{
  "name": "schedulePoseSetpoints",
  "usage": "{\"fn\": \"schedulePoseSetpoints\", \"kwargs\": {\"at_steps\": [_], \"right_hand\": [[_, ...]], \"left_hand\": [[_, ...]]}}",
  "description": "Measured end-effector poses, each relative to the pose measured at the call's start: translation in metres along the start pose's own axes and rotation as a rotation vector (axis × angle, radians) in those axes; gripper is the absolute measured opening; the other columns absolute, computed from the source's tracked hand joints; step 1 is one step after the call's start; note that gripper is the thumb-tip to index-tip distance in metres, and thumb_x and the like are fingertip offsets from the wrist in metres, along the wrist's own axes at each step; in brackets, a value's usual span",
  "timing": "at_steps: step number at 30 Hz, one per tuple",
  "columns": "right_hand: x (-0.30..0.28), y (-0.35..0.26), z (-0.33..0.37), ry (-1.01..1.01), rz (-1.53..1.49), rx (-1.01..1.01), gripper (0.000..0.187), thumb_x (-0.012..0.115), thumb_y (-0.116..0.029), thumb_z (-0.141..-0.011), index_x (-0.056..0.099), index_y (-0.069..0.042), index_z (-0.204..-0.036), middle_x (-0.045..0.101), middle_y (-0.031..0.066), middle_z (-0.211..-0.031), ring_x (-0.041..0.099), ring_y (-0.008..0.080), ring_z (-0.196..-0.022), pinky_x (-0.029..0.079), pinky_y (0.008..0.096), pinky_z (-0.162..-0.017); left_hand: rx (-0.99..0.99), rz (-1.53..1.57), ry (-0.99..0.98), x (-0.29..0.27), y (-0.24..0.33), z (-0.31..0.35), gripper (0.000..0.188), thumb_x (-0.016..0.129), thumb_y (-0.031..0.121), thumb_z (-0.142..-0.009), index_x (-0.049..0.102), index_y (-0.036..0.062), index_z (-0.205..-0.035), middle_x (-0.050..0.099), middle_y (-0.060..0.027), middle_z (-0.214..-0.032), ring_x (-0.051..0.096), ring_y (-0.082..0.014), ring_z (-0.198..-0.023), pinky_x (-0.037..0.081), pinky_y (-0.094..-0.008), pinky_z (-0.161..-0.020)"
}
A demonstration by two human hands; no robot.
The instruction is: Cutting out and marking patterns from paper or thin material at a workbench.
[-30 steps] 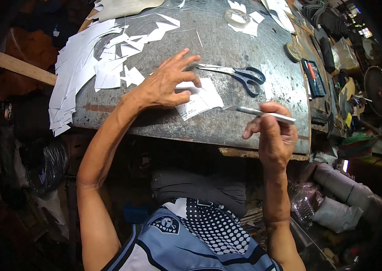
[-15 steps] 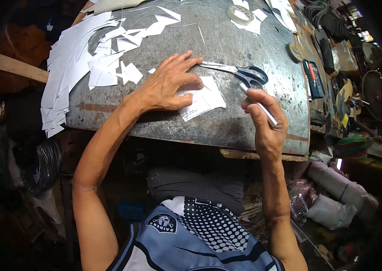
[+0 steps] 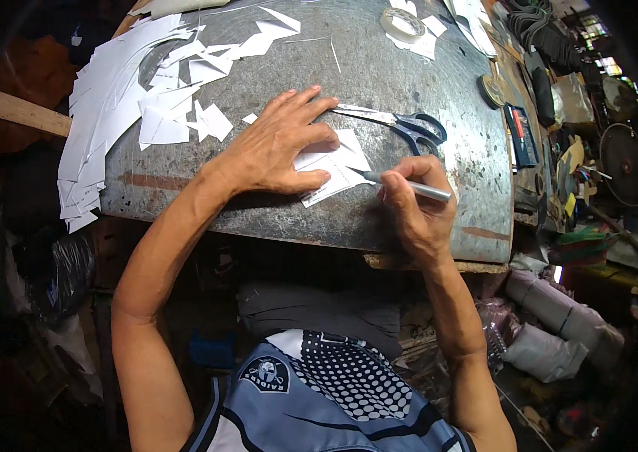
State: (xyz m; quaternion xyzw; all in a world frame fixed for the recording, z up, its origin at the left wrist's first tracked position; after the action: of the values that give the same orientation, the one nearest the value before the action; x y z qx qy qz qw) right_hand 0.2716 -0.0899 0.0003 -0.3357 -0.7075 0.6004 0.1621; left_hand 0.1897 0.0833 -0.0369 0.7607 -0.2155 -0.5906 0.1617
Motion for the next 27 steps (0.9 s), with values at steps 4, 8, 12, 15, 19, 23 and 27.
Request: {"fn": "schedulePoseSetpoints", "kwargs": {"at_steps": [4,8,12,15,19,23,27], "right_hand": [[0.004,0.001,-0.006,-0.017,0.046,0.053,0.016,0.068,-0.013,-0.094,0.056,-0.004,-0.089,0.056,-0.0016,-0.077,0.048,0.0026,-0.067,0.038,0.0189,-0.055],[0.009,0.000,-0.009,-0.100,0.125,0.033,0.012,0.068,-0.010,-0.093,0.062,-0.001,-0.098,0.063,0.0046,-0.084,0.057,0.0089,-0.073,0.046,0.0238,-0.064],[0.017,-0.014,-0.010,-0.205,0.352,-0.174,0.019,0.068,-0.006,-0.090,0.067,-0.002,-0.108,0.068,0.0114,-0.096,0.064,0.0157,-0.087,0.051,0.0295,-0.076],[0.017,-0.010,-0.003,-0.146,0.297,0.020,0.016,0.069,-0.004,-0.086,0.066,-0.001,-0.102,0.069,0.0084,-0.089,0.065,0.0148,-0.081,0.051,0.0290,-0.075],[0.021,-0.019,-0.008,-0.120,0.417,-0.118,0.012,0.070,-0.004,-0.085,0.066,-0.001,-0.095,0.068,0.0067,-0.080,0.064,0.0159,-0.072,0.050,0.0300,-0.067],[0.033,-0.015,-0.015,-0.190,0.432,-0.283,0.010,0.070,-0.006,-0.085,0.065,-0.001,-0.092,0.068,0.0096,-0.082,0.063,0.0172,-0.070,0.049,0.0304,-0.062],[0.026,0.006,-0.019,-0.148,0.335,-0.035,0.012,0.069,-0.006,-0.086,0.065,0.001,-0.095,0.066,0.0104,-0.084,0.063,0.0176,-0.070,0.049,0.0300,-0.063]], "left_hand": [[0.012,-0.005,0.003,0.001,-0.001,-0.001,0.040,0.069,0.031,-0.073,0.068,0.0123,-0.109,0.042,-0.0177,-0.150,0.026,-0.0369,-0.147,0.019,-0.0569,-0.119],[0.010,-0.003,0.006,0.000,-0.002,0.001,0.039,0.068,0.029,-0.074,0.067,0.0118,-0.109,0.042,-0.0176,-0.150,0.027,-0.0374,-0.146,0.019,-0.0568,-0.119],[0.003,0.011,0.013,0.001,-0.004,0.003,0.040,0.069,0.029,-0.074,0.066,0.0118,-0.110,0.042,-0.0171,-0.150,0.027,-0.0375,-0.146,0.018,-0.0567,-0.119],[0.015,0.016,0.012,0.001,-0.005,0.000,0.041,0.070,0.030,-0.074,0.066,0.0119,-0.110,0.042,-0.0167,-0.151,0.026,-0.0374,-0.146,0.018,-0.0567,-0.119],[0.016,0.004,0.022,0.001,-0.004,0.000,0.041,0.068,0.032,-0.074,0.067,0.0117,-0.109,0.043,-0.0180,-0.149,0.028,-0.0382,-0.145,0.019,-0.0560,-0.120],[0.005,0.011,0.011,0.002,-0.005,0.002,0.041,0.070,0.030,-0.074,0.066,0.0123,-0.111,0.041,-0.0159,-0.151,0.026,-0.0370,-0.147,0.017,-0.0569,-0.120],[0.014,0.009,0.006,0.002,-0.004,0.000,0.041,0.069,0.030,-0.075,0.066,0.0123,-0.111,0.042,-0.0160,-0.151,0.026,-0.0370,-0.147,0.017,-0.0571,-0.120]]}}
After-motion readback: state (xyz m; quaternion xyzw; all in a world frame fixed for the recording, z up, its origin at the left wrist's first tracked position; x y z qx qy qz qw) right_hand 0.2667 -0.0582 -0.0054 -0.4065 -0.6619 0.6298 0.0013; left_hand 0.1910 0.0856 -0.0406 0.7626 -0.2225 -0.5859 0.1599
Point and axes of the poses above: each hand's wrist, its own z-axis away from the middle knuckle, its own x-axis out of the palm, y = z × x, the point moved 7 cm from there along -z, towards the middle knuckle
